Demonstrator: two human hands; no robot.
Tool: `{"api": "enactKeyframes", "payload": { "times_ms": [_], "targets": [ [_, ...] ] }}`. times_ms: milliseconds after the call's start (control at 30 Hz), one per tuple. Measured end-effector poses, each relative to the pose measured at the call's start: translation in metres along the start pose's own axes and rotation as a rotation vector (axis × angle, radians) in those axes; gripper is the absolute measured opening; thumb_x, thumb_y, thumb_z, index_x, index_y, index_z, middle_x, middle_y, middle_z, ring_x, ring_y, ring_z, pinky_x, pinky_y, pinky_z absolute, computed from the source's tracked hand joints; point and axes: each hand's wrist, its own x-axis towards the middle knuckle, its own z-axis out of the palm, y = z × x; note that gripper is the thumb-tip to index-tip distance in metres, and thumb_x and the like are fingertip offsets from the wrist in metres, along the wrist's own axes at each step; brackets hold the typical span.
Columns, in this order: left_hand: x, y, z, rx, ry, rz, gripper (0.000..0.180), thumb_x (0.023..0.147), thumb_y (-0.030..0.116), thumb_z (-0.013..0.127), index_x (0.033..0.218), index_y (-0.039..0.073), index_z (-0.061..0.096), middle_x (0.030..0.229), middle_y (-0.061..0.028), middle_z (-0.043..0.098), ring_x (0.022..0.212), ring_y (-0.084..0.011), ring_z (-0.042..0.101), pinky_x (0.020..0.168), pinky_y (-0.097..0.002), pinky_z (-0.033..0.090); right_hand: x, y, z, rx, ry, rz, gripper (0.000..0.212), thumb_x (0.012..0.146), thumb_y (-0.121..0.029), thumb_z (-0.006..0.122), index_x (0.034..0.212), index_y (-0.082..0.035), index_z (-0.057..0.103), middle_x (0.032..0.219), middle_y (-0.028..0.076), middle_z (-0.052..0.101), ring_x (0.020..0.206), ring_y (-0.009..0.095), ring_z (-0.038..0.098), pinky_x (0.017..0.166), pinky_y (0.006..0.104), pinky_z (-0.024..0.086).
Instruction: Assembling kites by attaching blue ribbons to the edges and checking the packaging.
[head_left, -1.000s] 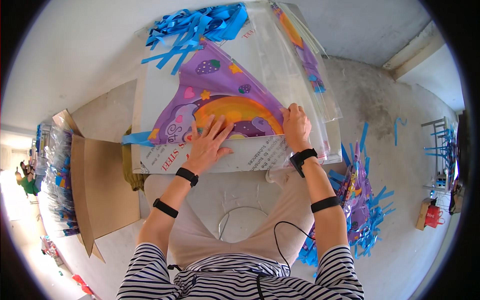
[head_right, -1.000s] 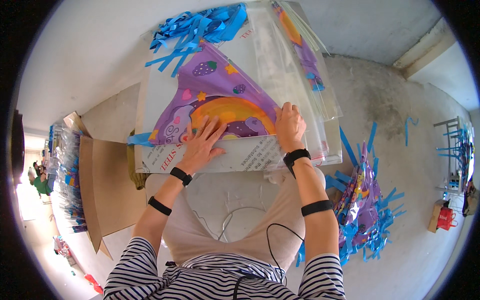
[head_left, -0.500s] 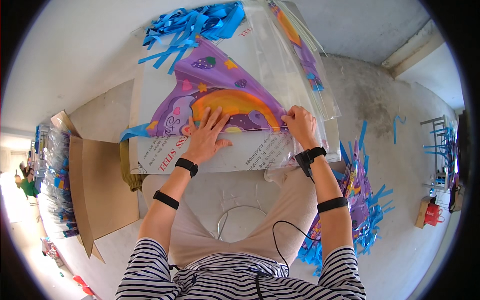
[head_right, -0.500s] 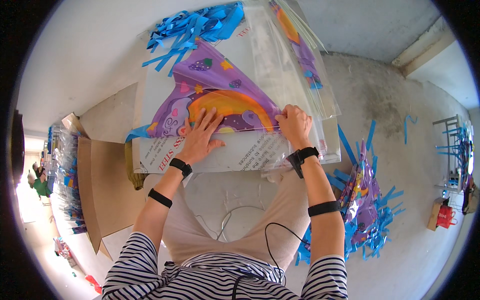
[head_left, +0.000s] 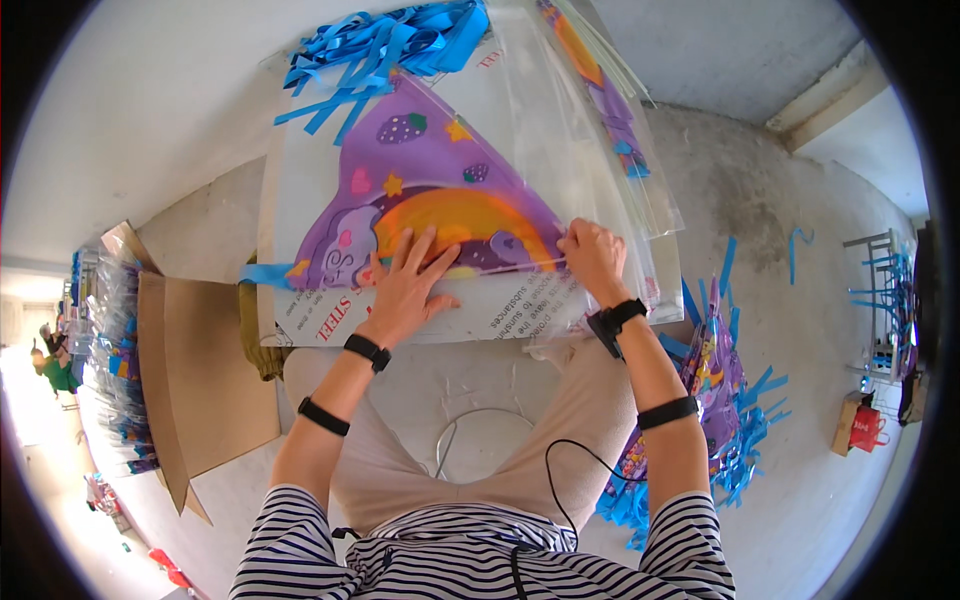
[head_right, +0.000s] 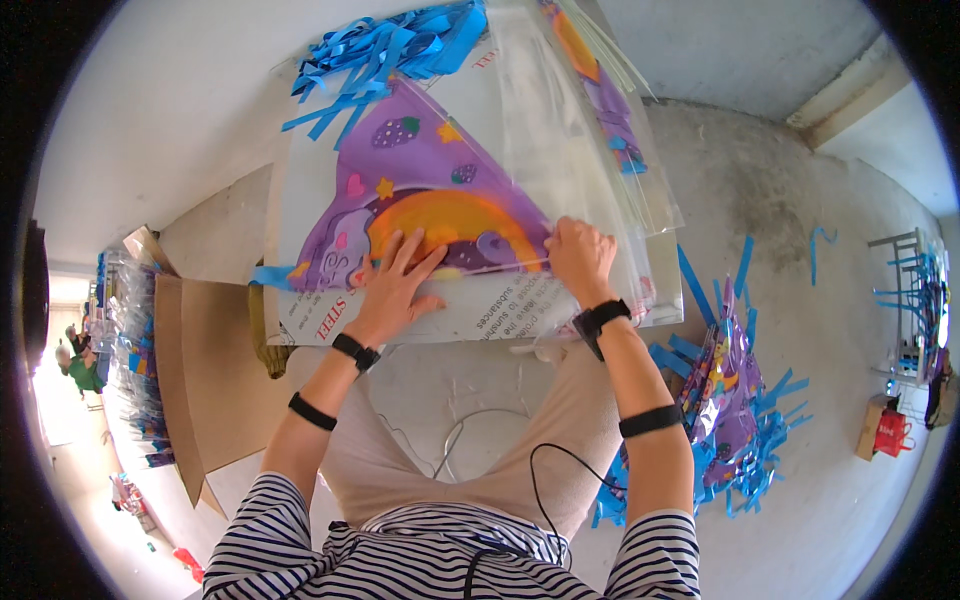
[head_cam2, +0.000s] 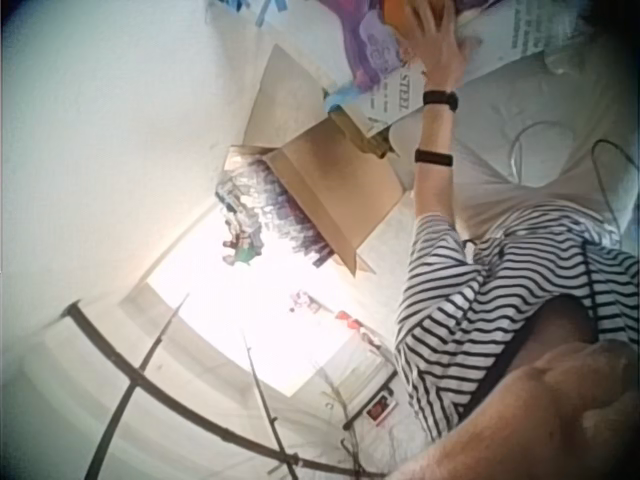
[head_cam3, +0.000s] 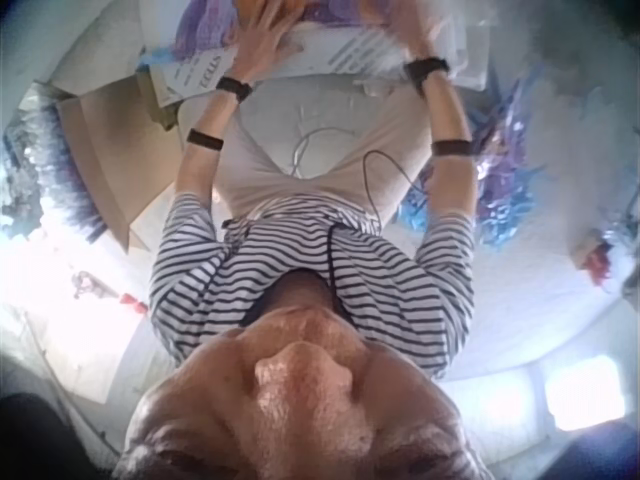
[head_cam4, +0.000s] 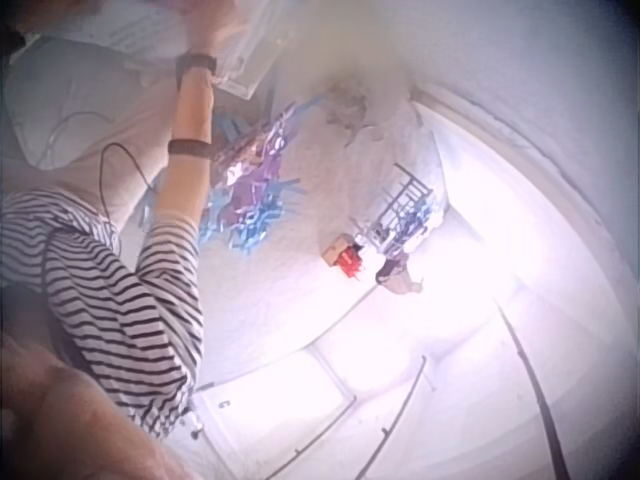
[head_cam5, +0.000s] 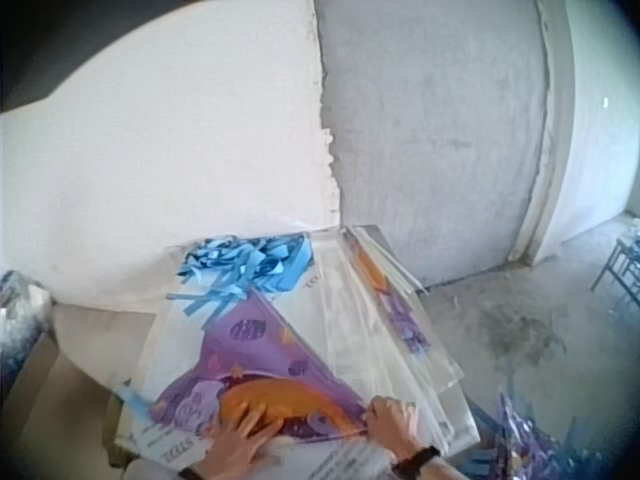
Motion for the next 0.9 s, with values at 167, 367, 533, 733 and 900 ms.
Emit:
{"api": "enactKeyframes", "payload": {
  "times_ms": [167,367,533,733,900],
  "targets": [
    [-0.031,-0.006,-0.020,-0.106,-0.078,-0.043,0.072,0.080,0.045,0.074,0.144,0.023,0.049,0.157,-0.0088,0.031,0.143,-0.0361,0.030,0.104,-0.0742,0.025,-0.025,-0.015,-0.001,-0.017,-0.102,-0.118,0.012,0.083,-0.021,0.069,0.084,-0.009,0.065,0.084,0.009,0.069,0.082,0.031,0.066,0.082,0.0465,0.038],
    [0.072,-0.045,-0.029,-0.206,0.244,0.073,0.034,0.083,0.009,0.070,0.117,0.008,0.066,0.126,-0.0074,0.061,0.113,-0.0285,0.058,0.096,-0.0483,0.043,-0.030,-0.011,-0.002,-0.022,-0.130,-0.077,0.013,0.082,-0.020,0.069,0.083,-0.009,0.063,0.081,0.007,0.067,0.079,0.030,0.064,0.080,0.0453,0.037],
    [0.166,-0.067,-0.022,-0.232,0.210,0.153,0.031,0.075,0.000,0.072,0.104,0.011,0.071,0.113,-0.0078,0.065,0.104,-0.0307,0.061,0.088,-0.0421,0.051,-0.030,-0.011,-0.001,0.055,-0.083,-0.110,0.012,0.080,-0.017,0.070,0.081,-0.009,0.062,0.080,0.007,0.067,0.075,0.030,0.062,0.079,0.0436,0.036],
    [0.193,-0.057,-0.006,-0.235,0.102,0.127,0.027,0.070,0.001,0.078,0.092,0.015,0.071,0.095,-0.0031,0.059,0.106,-0.0280,0.057,0.089,-0.0388,0.050,-0.029,-0.008,-0.007,0.165,-0.084,-0.109,0.010,0.077,-0.015,0.071,0.077,-0.010,0.062,0.076,0.005,0.065,0.074,0.028,0.061,0.079,0.0414,0.035],
    [0.195,-0.058,-0.009,-0.179,0.108,0.218,0.021,0.068,0.004,0.079,0.083,0.015,0.070,0.094,-0.0024,0.059,0.101,-0.0269,0.057,0.087,-0.0388,0.049,-0.029,-0.012,-0.010,0.214,-0.098,-0.128,0.007,0.076,-0.013,0.071,0.080,-0.013,0.065,0.074,0.003,0.063,0.073,0.026,0.061,0.079,0.0406,0.034]
  ]
}}
